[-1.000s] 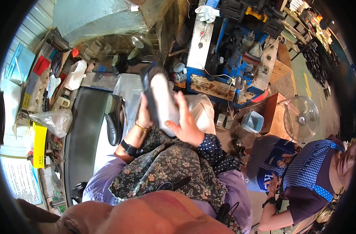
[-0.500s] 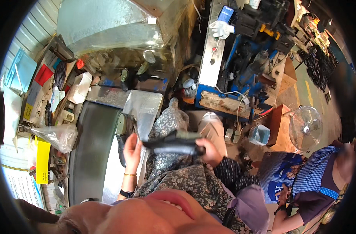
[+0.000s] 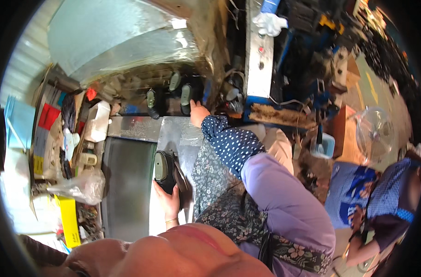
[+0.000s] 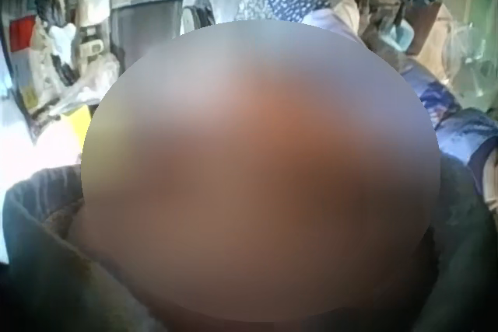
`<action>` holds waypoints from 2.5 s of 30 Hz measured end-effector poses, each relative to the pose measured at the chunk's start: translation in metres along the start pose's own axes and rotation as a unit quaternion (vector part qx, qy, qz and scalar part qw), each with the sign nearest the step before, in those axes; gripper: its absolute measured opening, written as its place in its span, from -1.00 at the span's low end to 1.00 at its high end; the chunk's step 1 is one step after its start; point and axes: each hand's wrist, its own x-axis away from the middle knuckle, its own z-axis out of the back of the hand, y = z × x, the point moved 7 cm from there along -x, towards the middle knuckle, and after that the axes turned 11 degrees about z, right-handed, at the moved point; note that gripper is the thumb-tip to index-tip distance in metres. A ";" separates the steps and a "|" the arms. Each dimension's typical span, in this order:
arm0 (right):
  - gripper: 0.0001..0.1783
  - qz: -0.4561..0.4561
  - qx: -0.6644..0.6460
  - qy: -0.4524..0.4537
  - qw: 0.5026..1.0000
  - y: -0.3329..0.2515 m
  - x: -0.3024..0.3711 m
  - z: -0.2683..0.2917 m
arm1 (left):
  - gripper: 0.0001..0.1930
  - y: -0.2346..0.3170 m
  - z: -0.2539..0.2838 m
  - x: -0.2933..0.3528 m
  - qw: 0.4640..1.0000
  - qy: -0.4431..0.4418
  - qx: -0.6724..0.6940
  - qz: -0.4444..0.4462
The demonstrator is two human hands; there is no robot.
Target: Operating a shoe-lasting machine to shape and attach shoe uppers to lasts.
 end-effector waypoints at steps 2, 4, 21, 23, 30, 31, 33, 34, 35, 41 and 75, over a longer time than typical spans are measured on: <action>-0.42 0.082 0.007 0.066 0.994 -0.014 0.024 -0.003 | 0.03 -0.002 0.001 -0.012 1.000 -0.013 -0.002 -0.017; -0.54 0.163 -0.103 0.059 0.979 -0.052 0.082 0.004 | 0.11 -0.012 0.000 -0.023 0.997 -0.029 0.046 0.047; 0.15 -0.043 -0.715 -0.060 0.695 -0.129 0.253 0.178 | -0.44 0.182 -0.038 0.065 0.653 -0.349 0.672 0.016; 0.03 -0.077 -0.691 -0.004 0.719 -0.088 0.272 0.217 | -0.40 0.175 -0.070 0.063 0.658 -0.445 0.603 -0.065; -0.07 -0.003 -0.283 0.233 0.931 0.002 0.313 0.430 | -0.53 0.141 -0.115 0.100 0.818 -0.446 0.349 -0.099; -0.06 0.033 -0.221 0.256 0.941 0.016 0.302 0.454 | -0.55 0.128 -0.117 0.100 0.821 -0.442 0.350 -0.084; -0.14 0.006 -0.057 0.337 0.940 0.070 0.278 0.491 | -0.57 0.110 -0.119 0.098 0.853 -0.411 0.309 -0.087; -0.15 -0.037 0.002 0.324 0.945 0.064 0.262 0.509 | -0.60 0.101 -0.119 0.095 0.881 -0.379 0.268 -0.089; -0.17 -0.056 0.136 0.322 0.935 0.087 0.251 0.526 | -0.60 0.101 -0.121 0.096 0.880 -0.380 0.268 -0.093; -0.18 -0.130 0.260 0.285 0.913 0.156 0.206 0.561 | -0.64 0.094 -0.142 0.101 0.893 -0.371 0.227 -0.114; -0.22 -0.246 0.345 0.201 0.883 0.178 0.133 0.542 | -0.82 0.105 -0.155 0.090 0.942 -0.198 0.191 -0.193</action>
